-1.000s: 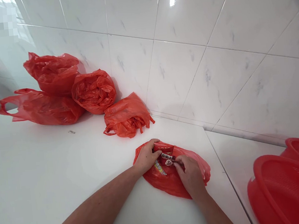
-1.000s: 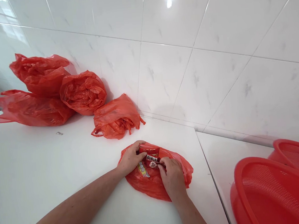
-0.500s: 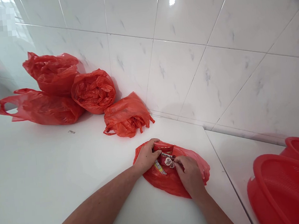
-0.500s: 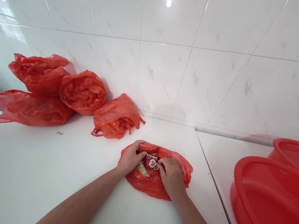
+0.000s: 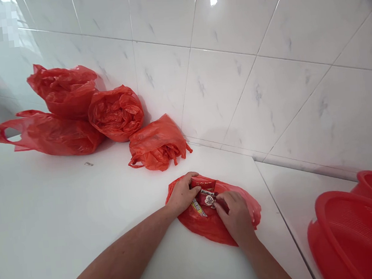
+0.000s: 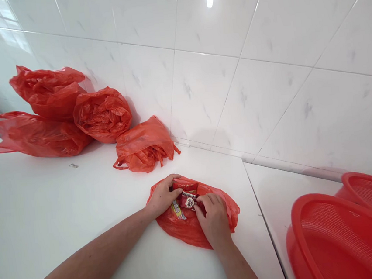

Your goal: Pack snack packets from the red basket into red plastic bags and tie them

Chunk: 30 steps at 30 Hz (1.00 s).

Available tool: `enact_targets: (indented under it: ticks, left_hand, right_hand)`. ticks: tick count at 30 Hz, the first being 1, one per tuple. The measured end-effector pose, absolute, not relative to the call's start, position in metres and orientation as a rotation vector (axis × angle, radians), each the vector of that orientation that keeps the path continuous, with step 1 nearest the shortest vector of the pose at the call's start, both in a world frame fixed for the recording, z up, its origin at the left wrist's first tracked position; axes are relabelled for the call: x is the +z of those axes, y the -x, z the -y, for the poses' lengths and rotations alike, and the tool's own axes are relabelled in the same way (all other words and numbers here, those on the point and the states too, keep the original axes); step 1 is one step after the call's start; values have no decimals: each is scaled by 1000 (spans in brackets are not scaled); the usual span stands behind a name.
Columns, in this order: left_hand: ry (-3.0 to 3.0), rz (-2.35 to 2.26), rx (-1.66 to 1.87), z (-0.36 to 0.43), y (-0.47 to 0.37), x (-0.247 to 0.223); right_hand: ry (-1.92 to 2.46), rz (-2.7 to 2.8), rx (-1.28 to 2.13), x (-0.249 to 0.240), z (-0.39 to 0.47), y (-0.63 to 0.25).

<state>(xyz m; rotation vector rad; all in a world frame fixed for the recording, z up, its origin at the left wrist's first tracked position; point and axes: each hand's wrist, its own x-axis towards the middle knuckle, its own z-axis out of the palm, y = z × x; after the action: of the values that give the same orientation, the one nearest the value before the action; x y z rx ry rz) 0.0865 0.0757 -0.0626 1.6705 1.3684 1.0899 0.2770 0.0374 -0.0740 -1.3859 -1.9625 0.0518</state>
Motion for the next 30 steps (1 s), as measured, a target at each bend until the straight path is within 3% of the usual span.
enact_targets:
  ticks: [10,30]
  left_hand:
    - [-1689,-1418,1070,-75,-88,-58]
    - [-1683,-1434,1067,-75,-88,-58]
  right_hand:
    - [1139,2148,-86,-64,-26,-258]
    - [1103,2239,-110,-66,-24,-254]
